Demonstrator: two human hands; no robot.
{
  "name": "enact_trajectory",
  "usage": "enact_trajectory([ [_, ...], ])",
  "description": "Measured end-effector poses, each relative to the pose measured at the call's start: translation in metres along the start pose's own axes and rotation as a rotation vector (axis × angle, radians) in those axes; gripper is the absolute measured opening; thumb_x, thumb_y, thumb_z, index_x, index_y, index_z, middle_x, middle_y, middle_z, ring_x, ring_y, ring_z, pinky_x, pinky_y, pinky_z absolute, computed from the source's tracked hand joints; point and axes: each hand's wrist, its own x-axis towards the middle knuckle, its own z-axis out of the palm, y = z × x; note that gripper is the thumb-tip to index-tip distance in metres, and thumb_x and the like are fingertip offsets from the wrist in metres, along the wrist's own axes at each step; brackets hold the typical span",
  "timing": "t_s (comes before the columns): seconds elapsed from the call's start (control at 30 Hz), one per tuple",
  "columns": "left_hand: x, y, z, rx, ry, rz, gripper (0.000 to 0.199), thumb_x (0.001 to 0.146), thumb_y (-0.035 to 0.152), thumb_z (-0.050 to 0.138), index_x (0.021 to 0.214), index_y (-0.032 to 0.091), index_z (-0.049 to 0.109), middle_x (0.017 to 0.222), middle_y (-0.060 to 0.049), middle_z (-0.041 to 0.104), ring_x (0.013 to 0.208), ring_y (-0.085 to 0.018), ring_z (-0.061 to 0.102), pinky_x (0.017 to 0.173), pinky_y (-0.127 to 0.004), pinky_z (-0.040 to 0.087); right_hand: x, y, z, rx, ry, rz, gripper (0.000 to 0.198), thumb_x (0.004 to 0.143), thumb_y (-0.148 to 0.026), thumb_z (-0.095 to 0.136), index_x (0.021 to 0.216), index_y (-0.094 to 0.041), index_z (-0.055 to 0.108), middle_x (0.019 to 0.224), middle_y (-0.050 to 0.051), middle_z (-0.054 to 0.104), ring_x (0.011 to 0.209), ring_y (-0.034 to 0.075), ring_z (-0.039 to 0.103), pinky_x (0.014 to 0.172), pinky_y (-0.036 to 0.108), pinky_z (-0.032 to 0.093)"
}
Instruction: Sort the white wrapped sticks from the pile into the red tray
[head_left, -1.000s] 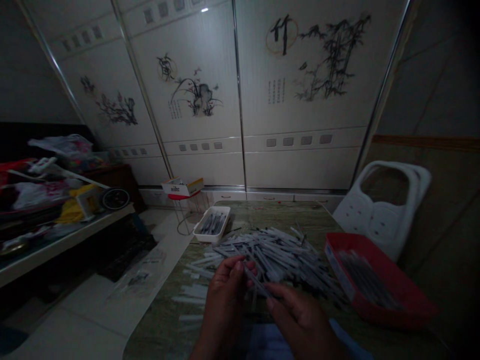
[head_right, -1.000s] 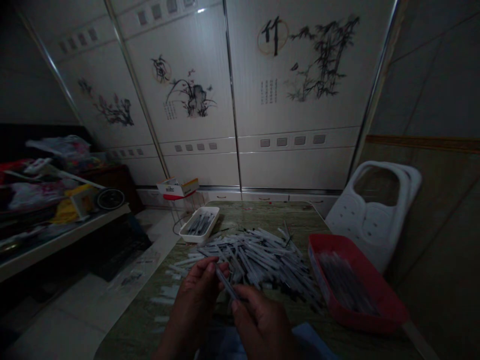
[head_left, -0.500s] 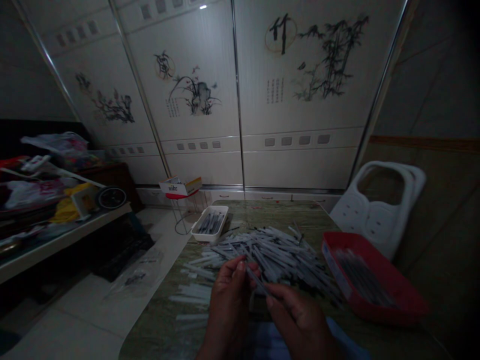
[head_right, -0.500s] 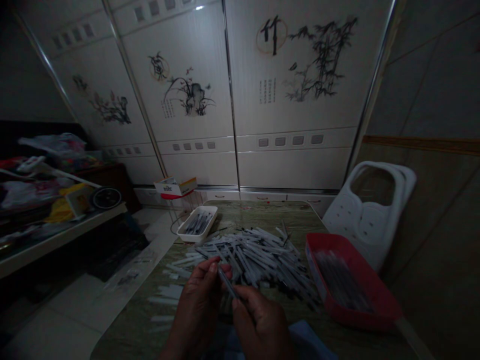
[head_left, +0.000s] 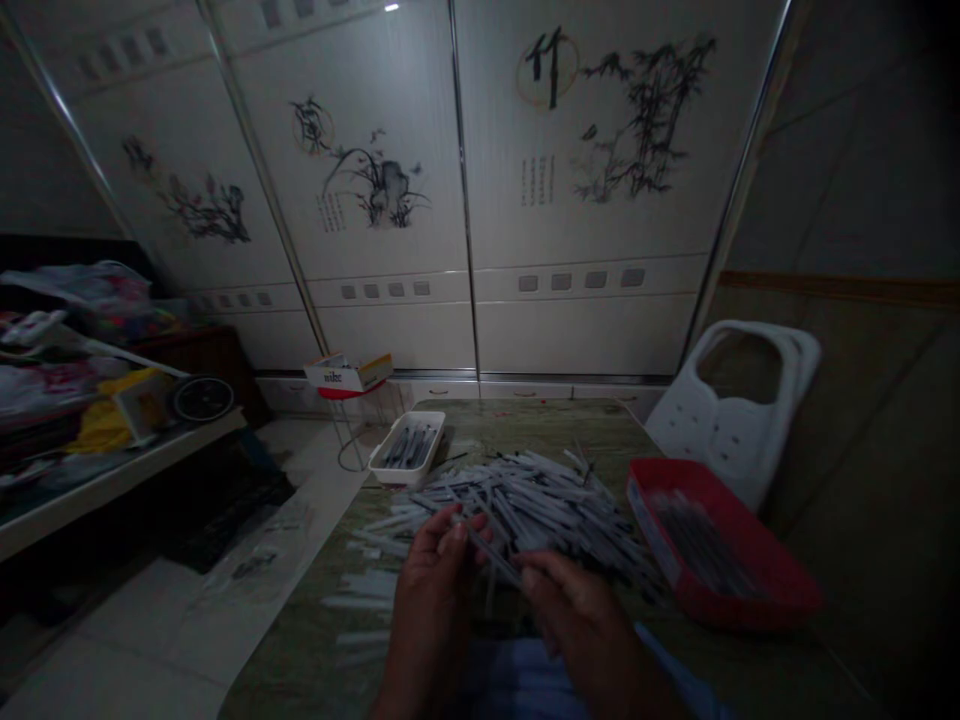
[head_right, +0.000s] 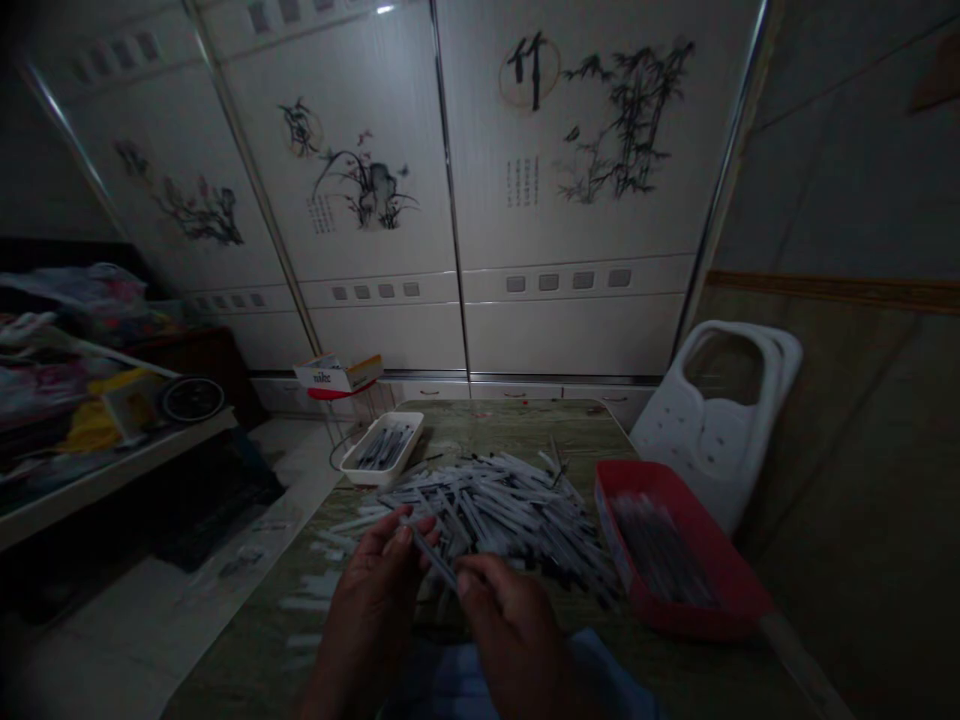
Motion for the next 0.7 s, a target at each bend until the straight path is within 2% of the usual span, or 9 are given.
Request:
enact_trajectory([
  [0.1,0.002,0.002,0.0,0.048,0.029,-0.014,0.056,0.078,0.033,0.083,0.126,0.022,0.056,0.113,-0.011,0.075,0.101,-0.02,0.073,0.08,-0.025,0.057,-0.001,-0.005,-0.006,-0.014,-0.031,0.052,0.033,0.097,-0.041,0.047,0.092,-0.017,0.069,0.061,-0.004,0.056,0.057,0.013,0.052,0.054,0.023,0.037],
  [0.27,-0.003,0.004,0.009,0.038,-0.037,-0.033,0.077,0.076,0.036,0.083,0.144,0.03,0.046,0.125,-0.012,0.071,0.116,-0.026,0.068,0.095,-0.035,0.056,0.002,-0.006,-0.024,-0.027,0.021,0.043,0.022,0.091,-0.033,0.052,0.084,-0.018,0.067,0.068,-0.002,0.062,0.063,0.013,0.055,0.056,0.022,0.038],
  [0.37,-0.006,0.004,0.01,0.058,-0.048,0.022,0.076,0.076,0.043,0.081,0.143,0.028,0.047,0.129,-0.013,0.07,0.122,-0.028,0.065,0.104,-0.04,0.052,0.007,-0.001,-0.05,-0.124,0.195,0.013,0.023,0.089,-0.036,0.054,0.083,-0.019,0.068,0.073,0.0,0.065,0.069,0.016,0.058,0.061,0.025,0.042],
  [0.5,-0.005,-0.001,0.006,0.247,0.019,0.063,0.062,0.08,0.048,0.077,0.134,0.026,0.056,0.131,-0.012,0.069,0.124,-0.029,0.063,0.106,-0.044,0.05,0.011,0.011,-0.101,-0.376,0.571,-0.043,0.028,0.088,-0.041,0.054,0.085,-0.019,0.07,0.087,0.005,0.071,0.084,0.021,0.065,0.072,0.029,0.046],
  [0.6,-0.002,-0.007,0.001,0.336,0.058,0.059,0.057,0.078,0.049,0.078,0.126,0.024,0.061,0.127,-0.01,0.071,0.121,-0.029,0.065,0.105,-0.044,0.05,0.006,0.025,-0.14,-0.682,0.749,0.071,0.03,0.09,-0.042,0.051,0.096,-0.021,0.072,0.101,0.007,0.074,0.091,0.022,0.067,0.076,0.029,0.047],
  [0.7,-0.002,-0.01,0.0,0.418,0.064,0.051,0.058,0.073,0.052,0.079,0.12,0.022,0.064,0.12,-0.01,0.074,0.116,-0.03,0.067,0.104,-0.044,0.05,-0.003,0.038,-0.168,-0.901,0.832,0.243,0.033,0.092,-0.042,0.049,0.104,-0.022,0.072,0.106,0.01,0.074,0.095,0.025,0.068,0.074,0.032,0.046],
])
